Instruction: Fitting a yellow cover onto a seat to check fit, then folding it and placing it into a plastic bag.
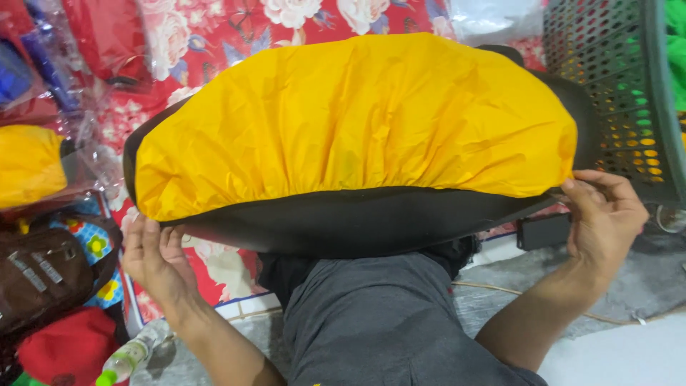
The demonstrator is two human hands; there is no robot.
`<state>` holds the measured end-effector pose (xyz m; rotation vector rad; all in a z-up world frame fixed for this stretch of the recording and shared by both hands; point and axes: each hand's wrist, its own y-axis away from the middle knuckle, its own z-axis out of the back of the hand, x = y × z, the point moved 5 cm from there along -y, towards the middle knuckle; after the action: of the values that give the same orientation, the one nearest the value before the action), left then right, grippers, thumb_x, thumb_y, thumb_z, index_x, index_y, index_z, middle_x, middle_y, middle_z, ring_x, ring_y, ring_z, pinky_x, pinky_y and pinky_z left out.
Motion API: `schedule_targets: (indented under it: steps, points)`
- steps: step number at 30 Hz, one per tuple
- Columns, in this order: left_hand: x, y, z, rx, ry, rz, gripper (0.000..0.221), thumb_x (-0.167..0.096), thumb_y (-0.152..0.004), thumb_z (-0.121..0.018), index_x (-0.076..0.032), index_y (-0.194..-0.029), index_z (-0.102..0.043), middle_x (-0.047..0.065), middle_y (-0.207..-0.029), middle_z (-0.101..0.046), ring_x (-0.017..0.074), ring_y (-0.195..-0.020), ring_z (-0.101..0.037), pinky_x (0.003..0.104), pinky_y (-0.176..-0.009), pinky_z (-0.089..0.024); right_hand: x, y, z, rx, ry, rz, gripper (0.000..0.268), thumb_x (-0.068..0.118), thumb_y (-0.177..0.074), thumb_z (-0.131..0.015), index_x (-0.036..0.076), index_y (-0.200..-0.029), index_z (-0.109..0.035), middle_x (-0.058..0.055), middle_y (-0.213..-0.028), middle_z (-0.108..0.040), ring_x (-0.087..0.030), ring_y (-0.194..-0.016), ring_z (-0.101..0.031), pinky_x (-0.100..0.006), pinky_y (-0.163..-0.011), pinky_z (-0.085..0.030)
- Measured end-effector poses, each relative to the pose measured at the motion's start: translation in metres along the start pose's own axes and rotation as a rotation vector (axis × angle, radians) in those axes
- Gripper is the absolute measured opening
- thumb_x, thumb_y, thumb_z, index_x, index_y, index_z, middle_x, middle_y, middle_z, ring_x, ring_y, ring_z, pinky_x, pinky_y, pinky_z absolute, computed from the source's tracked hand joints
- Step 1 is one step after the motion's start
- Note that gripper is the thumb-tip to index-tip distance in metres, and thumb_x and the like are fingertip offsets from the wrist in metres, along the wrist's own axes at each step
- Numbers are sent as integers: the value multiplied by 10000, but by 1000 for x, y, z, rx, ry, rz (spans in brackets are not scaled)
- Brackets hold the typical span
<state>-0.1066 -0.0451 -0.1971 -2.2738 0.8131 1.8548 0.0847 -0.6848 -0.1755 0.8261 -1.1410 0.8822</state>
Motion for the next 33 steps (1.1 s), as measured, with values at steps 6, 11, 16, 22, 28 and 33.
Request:
schedule_targets:
  steps: [6, 11, 16, 22, 28, 33]
  points:
    - [14, -6, 12, -60, -70, -34, 214, -136, -955, -838, -137, -971, -624, 61, -933, -726, 130, -751, -717, 252, -766, -657, 11, 5, 3, -51, -28, 32, 224, -3, -882, -869, 57, -1023, -706, -23, -882, -704, -34, -791, -678, -157, -791, -631]
    - [-10, 18, -18, -153, -175, -62, 287, -269, -933, -808, -125, -1157, -699, 7, -1140, -767, 83, -933, -748, 196, -801, -635, 4, 0, 6, -86, -80, -12, 264, -67, -774, -862, 66, -951, -717, -44, -971, -713, -53, -832, -666, -156, -748, -613]
    - [-1, 21, -12, -121, -200, -29, 203, -238, -937, -790, -150, -1046, -643, 32, -1191, -747, 113, -977, -754, 188, -797, -649, 23, 12, -2, 78, 67, -8, 230, -64, -876, -777, 33, -1050, -663, -62, -1011, -680, -100, -871, -664, -213, -759, -631]
    - [16, 9, 5, -29, -103, 57, 457, -222, -885, -807, -114, -1278, -600, 56, -1205, -724, 153, -965, -732, 269, -810, -633, 26, 17, -4, 147, 183, 11, 188, -55, -982, -705, 24, -1122, -606, -101, -1116, -637, -162, -947, -662, -299, -741, -646]
    - [23, 8, 14, 48, -65, 49, 372, -228, -921, -803, -104, -1224, -625, 15, -1060, -697, 125, -931, -700, 266, -880, -602, 89, 52, -33, -145, 354, 661, 279, -189, -979, -679, -7, -1148, -554, -151, -1139, -546, -263, -1011, -559, -355, -809, -436]
    - [6, 19, -3, -33, -44, 25, 337, -196, -901, -820, -139, -1184, -646, -10, -1038, -720, 94, -865, -721, 215, -832, -615, 103, 118, -103, -138, 146, 943, 88, -10, -1017, -610, -67, -1021, -676, -210, -955, -635, -393, -1075, -607, -512, -1168, -417]
